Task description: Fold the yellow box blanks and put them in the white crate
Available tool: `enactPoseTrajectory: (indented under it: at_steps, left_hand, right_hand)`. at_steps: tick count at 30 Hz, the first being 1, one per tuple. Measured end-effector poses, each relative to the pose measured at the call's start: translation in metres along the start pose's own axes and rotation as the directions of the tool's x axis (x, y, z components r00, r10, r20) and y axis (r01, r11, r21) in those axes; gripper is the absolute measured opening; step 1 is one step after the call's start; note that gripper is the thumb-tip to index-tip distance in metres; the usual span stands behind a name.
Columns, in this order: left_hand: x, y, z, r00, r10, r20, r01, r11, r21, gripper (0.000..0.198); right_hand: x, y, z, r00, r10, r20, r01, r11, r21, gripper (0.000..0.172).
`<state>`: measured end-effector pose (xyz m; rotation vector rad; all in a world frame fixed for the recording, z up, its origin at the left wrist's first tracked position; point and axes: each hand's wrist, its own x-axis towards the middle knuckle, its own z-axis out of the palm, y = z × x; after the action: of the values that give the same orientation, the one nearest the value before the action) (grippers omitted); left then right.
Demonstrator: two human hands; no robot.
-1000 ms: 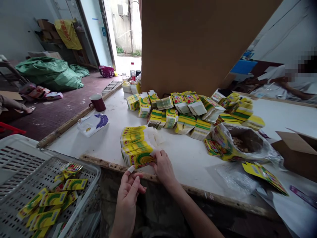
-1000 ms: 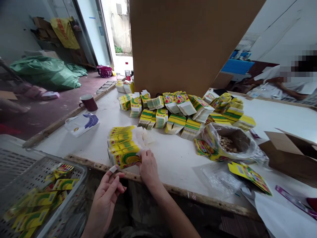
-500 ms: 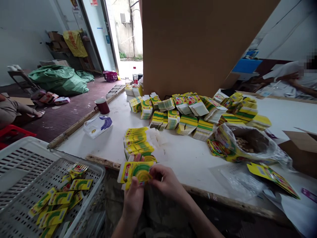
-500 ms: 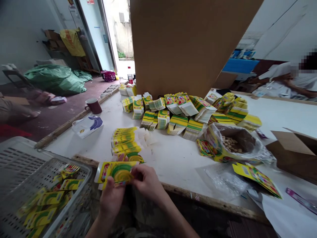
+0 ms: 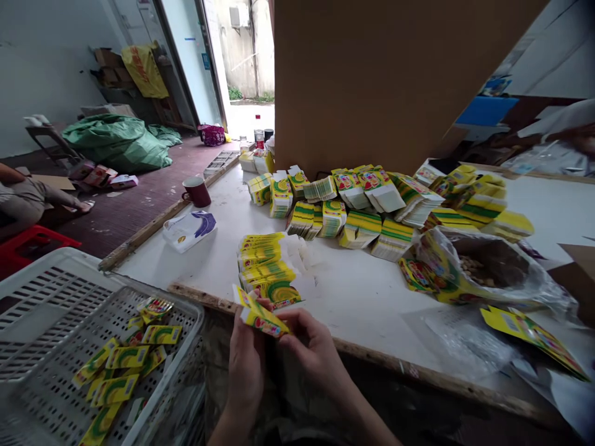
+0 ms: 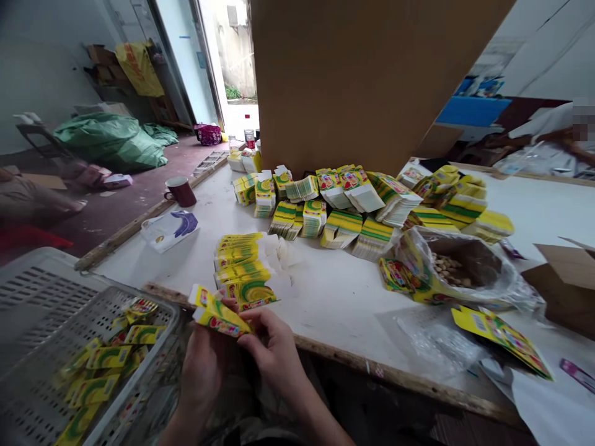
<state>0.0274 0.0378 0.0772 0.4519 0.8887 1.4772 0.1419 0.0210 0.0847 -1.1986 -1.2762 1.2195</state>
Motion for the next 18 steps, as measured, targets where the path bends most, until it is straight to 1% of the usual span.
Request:
enactPoseTrajectory:
  at_steps: [1, 3, 7, 9, 11, 14, 16, 18]
  left_hand:
    - [0.000, -0.001, -0.003, 1.000, 0.004, -0.005, -0.004, 1.000, 0.025, 0.043]
    - [0.001, -0.002, -0.008, 0.999, 0.009, -0.036, -0.007, 0.998, 0.055, 0.031]
    - [0.000, -0.001, -0.008, 0.993, 0.003, -0.116, -0.002, 1.000, 0.011, 0.028]
    - [-0.003, 0.000, -0.004, 0.992, -0.024, -0.121, 0.024, 1.000, -0.004, 0.030]
    - [-0.007, 0.001, -0.001, 0.992, -0.072, -0.107, 0.071, 0.997, -0.013, 0.032]
    - [-0.007, 0.000, -0.001, 0.986, -0.127, -0.105, 0.123, 0.992, -0.042, 0.034]
    - [0.000, -0.001, -0.005, 0.989, -0.087, -0.121, 0.082, 0.996, -0.041, 0.037]
    - [0.009, 0.002, -0.010, 0.993, -0.028, -0.112, 0.028, 1.000, -0.002, 0.040]
  right_hand:
    - [0.001, 0.000, -0.003, 1.000, -0.010, -0.016, 0.010, 1.000, 0.015, 0.018]
    - [0.001, 0.001, -0.006, 0.999, 0.007, -0.041, -0.004, 0.998, 0.068, 0.022]
    - [0.000, 0.002, -0.002, 0.992, 0.108, -0.070, -0.094, 0.978, 0.184, 0.030]
    - [0.000, 0.001, 0.001, 0.987, 0.125, -0.101, -0.101, 0.972, 0.211, 0.034]
    - [0.000, 0.000, 0.002, 0.987, 0.117, -0.107, -0.096, 0.978, 0.186, 0.036]
    - [0.000, 0.004, 0.000, 0.994, 0.090, -0.066, -0.083, 0.991, 0.105, 0.038]
    - [0.001, 0.009, -0.006, 0.998, 0.069, -0.009, -0.068, 0.997, 0.040, 0.038]
    - [0.005, 0.014, -0.016, 0.996, 0.040, 0.077, -0.036, 0.998, -0.054, 0.036]
